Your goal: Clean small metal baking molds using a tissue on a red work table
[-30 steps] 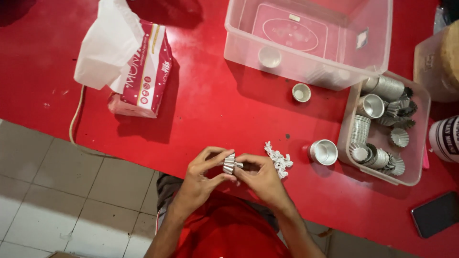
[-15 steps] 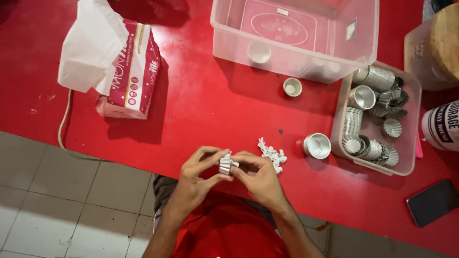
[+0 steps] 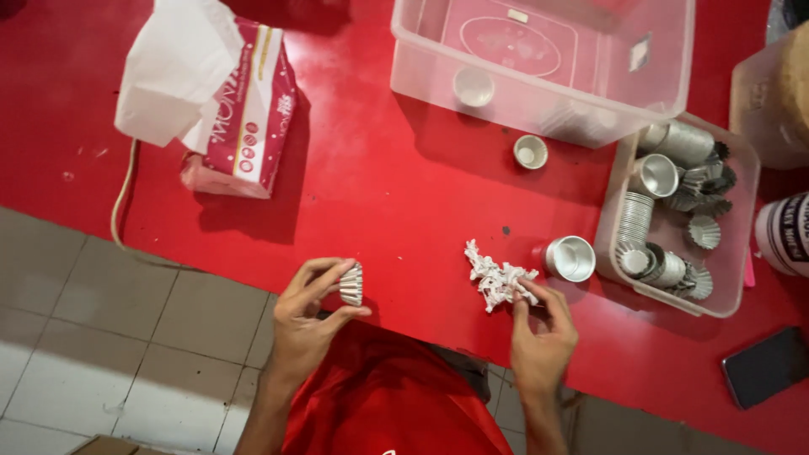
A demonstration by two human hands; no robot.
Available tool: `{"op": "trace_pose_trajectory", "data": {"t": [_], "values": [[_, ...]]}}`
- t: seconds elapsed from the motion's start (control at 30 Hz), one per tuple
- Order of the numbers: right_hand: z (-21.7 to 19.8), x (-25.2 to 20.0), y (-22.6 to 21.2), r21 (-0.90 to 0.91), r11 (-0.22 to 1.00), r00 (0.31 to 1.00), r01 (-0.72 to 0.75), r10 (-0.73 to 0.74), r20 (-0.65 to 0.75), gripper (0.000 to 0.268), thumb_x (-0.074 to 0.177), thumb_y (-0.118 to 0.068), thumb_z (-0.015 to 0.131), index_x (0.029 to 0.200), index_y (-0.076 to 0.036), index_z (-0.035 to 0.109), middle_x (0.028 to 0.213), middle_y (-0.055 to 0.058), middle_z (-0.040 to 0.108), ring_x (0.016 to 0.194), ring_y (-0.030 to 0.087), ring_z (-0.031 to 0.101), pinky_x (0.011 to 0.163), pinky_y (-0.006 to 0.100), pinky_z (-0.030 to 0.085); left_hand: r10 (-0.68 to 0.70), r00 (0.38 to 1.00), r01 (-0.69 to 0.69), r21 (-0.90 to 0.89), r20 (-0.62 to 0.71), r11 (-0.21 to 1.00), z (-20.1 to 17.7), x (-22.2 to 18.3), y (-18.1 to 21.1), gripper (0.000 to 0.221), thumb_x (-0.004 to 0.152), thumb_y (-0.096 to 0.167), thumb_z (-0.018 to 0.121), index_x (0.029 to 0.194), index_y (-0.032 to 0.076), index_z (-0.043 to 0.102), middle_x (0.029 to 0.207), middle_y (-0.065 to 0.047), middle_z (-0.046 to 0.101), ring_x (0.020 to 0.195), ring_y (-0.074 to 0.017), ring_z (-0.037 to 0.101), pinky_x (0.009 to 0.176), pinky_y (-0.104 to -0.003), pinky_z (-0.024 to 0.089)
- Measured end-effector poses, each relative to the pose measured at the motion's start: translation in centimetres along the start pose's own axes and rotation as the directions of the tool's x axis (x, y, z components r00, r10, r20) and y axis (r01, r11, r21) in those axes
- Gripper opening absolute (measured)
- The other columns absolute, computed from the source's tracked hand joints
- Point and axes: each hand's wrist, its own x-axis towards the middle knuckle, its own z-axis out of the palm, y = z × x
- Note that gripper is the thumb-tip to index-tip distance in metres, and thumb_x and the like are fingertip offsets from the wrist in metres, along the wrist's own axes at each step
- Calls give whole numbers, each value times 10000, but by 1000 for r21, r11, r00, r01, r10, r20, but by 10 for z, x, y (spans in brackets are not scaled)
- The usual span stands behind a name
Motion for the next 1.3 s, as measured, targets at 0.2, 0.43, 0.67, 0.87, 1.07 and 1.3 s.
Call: {"op": "trace_pose_trajectory", "data": {"t": [0.2, 0.43, 0.67, 0.87, 1.07, 1.3], "values": [[65, -4, -11, 187, 982, 998, -6, -7, 69, 180, 949, 43, 650, 1094, -25, 732, 1063, 89, 690, 1003, 159, 674, 860, 246, 582, 28, 999, -30, -47, -40, 998, 1, -7, 0, 598, 732, 69, 892, 1293, 40, 687, 1189, -109, 636, 1049, -154, 648, 844, -244, 600], [53, 21, -40, -55, 942, 922, 332, -312, 227, 325, 950, -37, 681, 1274, -60, 689, 1198, 108, 640, 1144, 226, 619, 1018, 322, 512, -13, 988, -1, -90, -151, 996, -18, -15, -1, 582, 729, 59, 884, 1275, -2, 691, 1199, -116, 624, 1069, -163, 649, 933, -260, 607], [108, 11, -35, 25, 895, 793, 445, -407, 453, 503, 870, 82, 656, 1353, -60, 632, 1304, 170, 510, 1244, 302, 579, 1138, 398, 463, -4, 988, -19, -151, -153, 988, -31, -13, -6, 578, 757, 121, 880, 1292, 20, 685, 1207, -125, 632, 1059, -164, 656, 893, -246, 584], [142, 26, -65, 149, 877, 709, 457, -460, 535, 492, 843, 56, 693, 1319, -61, 652, 1225, 130, 569, 1150, 251, 629, 965, 314, 580, -75, 973, 7, -296, -219, 955, -37, -13, -14, 584, 818, 245, 828, 1320, 2, 654, 1213, -87, 650, 1023, -124, 618, 844, -246, 527], [105, 22, -93, 155, 966, 789, 205, -257, 558, 441, 887, -20, 749, 1315, -96, 674, 1251, 91, 606, 860, 145, 672, 813, 245, 588, -104, 942, -44, -425, -319, 904, -49, -18, -28, 621, 831, 246, 830, 1335, -47, 615, 1277, -118, 658, 1153, -154, 614, 1036, -264, 474], [89, -5, -90, 391, 869, 621, -303, -131, 773, 625, 886, -160, 698, 1460, -6, 506, 1330, 183, 662, 1009, 215, 712, 893, 319, 605, 50, 997, -57, -147, -51, 988, -25, -1, 22, 533, 807, 327, 824, 1259, 96, 658, 1259, -72, 692, 1211, -212, 616, 1106, -347, 468]]}}
